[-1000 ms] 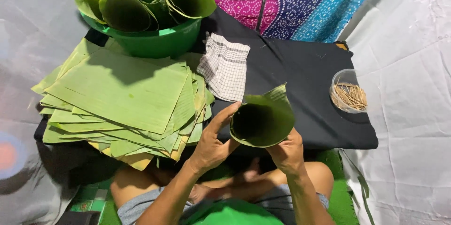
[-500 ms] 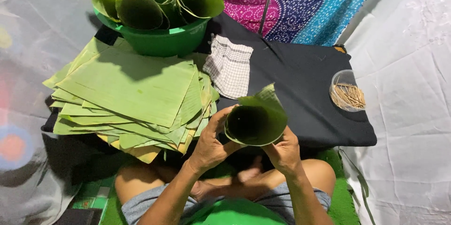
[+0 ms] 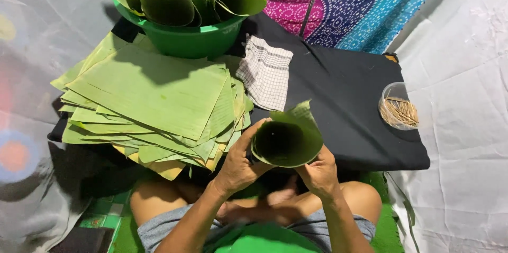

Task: Wiping banana leaves with a cloth, folding them into cones, and securing them with toothpicks.

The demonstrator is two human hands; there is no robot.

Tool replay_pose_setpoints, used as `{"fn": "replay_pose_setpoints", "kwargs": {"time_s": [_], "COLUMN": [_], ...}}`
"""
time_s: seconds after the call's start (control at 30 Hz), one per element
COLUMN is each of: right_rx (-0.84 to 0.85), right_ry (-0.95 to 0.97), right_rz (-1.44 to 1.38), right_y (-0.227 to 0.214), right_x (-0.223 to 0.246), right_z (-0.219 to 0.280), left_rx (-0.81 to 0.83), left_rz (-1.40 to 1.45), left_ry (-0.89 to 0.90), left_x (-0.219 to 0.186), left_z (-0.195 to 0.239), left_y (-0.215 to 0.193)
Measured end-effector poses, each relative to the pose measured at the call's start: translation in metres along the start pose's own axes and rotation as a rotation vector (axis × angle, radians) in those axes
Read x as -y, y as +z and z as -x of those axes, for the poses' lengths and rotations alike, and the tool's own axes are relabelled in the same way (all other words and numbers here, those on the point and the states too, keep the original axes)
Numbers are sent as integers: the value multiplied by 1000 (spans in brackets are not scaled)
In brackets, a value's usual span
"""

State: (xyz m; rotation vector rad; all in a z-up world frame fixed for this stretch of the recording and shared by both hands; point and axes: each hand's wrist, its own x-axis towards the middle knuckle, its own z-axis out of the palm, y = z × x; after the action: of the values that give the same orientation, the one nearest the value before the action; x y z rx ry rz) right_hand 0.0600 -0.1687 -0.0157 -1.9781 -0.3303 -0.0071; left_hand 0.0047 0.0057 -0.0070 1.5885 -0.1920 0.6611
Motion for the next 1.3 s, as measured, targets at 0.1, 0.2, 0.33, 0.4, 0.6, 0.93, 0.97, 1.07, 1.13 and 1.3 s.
{"fn": "replay_pose_setpoints", "kwargs": {"time_s": [0.1, 0.2, 0.33, 0.4, 0.6, 0.93, 0.97, 1.07, 1.13, 1.3], "right_rx": [27, 55, 114, 80, 261, 223, 245, 237, 199, 139], "right_ry": [-51, -141, -267, -236, -277, -251, -246, -244, -247, -436], "right_rz": [-52, -146, -241, -239, -569, -404, -466, -427, -329, -253], "right_y": [-3, -13, -16, -17, -9, -2, 0, 2, 5, 13], "right_x": [-24, -41, -41, -31, -7, -8, -7, 22, 45, 126], "right_z": [-3, -18, -35, -35, -39, -52, -56, -71, -87, -122], "left_rx": [-12, -10, 114, 34, -12, 41, 53, 68, 75, 20], "left_rz": [-4, -5, -229, -310, 3, -256, -306, -366, -375, -444], "left_ry": [1, -50, 43, -23, -51, -63, -18, 40, 55, 156], "left_x": [10, 13, -9, -14, -13, -40, -40, -48, -57, -83], "left_z": [1, -3, -18, -23, -27, -43, -47, -63, -81, -130], "left_y": [1, -1, -11, -10, -14, -28, -31, -45, -54, -72]}}
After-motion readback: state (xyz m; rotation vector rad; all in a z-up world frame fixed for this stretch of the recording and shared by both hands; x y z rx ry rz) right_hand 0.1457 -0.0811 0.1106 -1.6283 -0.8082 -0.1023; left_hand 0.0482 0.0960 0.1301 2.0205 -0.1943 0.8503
